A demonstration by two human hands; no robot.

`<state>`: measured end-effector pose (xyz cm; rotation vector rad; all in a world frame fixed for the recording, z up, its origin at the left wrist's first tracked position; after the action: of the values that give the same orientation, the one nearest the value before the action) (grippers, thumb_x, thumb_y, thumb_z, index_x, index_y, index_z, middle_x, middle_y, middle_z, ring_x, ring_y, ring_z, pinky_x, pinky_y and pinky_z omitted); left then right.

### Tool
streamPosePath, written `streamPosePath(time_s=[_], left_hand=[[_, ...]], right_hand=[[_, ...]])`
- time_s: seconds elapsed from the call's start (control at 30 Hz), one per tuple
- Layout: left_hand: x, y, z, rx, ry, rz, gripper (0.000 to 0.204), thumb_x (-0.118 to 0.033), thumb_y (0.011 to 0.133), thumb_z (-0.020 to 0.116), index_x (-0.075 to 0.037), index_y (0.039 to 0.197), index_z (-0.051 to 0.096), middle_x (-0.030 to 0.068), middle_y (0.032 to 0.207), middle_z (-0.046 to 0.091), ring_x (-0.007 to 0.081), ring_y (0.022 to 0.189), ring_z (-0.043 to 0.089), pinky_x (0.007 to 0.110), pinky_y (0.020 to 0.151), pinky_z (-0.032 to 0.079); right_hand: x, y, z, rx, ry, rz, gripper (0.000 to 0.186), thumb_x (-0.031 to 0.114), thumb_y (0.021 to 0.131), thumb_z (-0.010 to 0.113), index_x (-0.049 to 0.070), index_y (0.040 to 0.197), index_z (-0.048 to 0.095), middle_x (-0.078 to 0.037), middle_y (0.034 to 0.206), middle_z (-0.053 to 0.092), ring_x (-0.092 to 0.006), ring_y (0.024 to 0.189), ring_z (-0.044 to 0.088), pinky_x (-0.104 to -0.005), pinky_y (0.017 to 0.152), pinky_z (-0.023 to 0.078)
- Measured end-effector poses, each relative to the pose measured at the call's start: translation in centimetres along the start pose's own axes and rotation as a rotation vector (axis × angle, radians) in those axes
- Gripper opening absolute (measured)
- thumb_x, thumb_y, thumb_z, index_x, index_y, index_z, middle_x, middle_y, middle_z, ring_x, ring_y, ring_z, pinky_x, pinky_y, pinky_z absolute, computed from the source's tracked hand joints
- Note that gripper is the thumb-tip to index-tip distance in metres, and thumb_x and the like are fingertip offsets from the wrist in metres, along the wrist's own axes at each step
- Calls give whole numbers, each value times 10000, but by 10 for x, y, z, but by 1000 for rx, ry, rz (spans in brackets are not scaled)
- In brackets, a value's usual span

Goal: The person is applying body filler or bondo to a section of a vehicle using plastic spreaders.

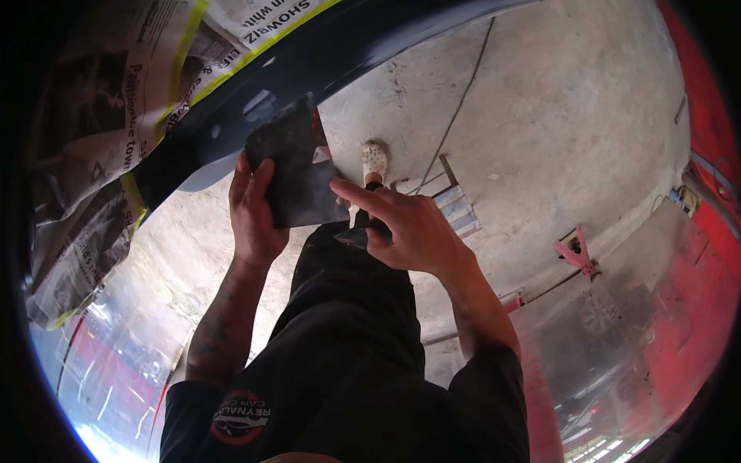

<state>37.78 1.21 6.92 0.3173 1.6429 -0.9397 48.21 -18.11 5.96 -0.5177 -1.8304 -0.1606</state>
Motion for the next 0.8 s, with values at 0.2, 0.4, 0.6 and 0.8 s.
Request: streamPosePath(time_s=[0.2, 0.4, 0.6, 0.8], left_hand=[[16, -13, -2, 52, 190, 110, 526, -35, 801, 703, -5, 1298, 532, 241, 1284, 526, 388, 1150, 549, 412, 968, 475], [17, -17, 7, 76, -151, -31, 385, -60, 910, 618, -18, 1281, 526, 158, 1228, 563, 255, 1101, 566, 332, 929, 478], [4, -4, -6, -40, -218, -49, 270, -155, 1010, 527, -43, 1255, 525, 58, 1114, 622, 124, 979, 600, 266, 853, 496], [-7, 13, -10, 77, -536, -322, 381, -279, 991, 567, -25, 1270, 527, 127, 1193, 622, 235, 1090, 627, 376, 925, 519]], right_hand=[[1, -15, -13, 87, -464, 0, 781, -42, 660, 676, 217, 1384, 540, -34, 848, 619, -194, 622, 596, -332, 552, 518], [-5, -26, -13, 55, -493, -6, 743, -27, 685, 656, 262, 1363, 559, -29, 763, 538, -180, 575, 574, -325, 512, 499], [-37, -44, -21, -64, -328, 161, 644, -41, 721, 671, 184, 1316, 571, -78, 849, 587, -177, 647, 595, -308, 608, 516], [-44, -50, -32, -462, 959, 483, 444, -65, 780, 709, 72, 1179, 570, -101, 1001, 644, -117, 881, 619, -265, 780, 503]])
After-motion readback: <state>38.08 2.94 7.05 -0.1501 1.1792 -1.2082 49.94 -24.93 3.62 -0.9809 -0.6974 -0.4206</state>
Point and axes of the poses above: each hand's wrist, its own y-axis towards the middle knuckle, its own z-axis out of the palm, x = y × z, the point moved 1 cm from there along y, towards the middle knuckle
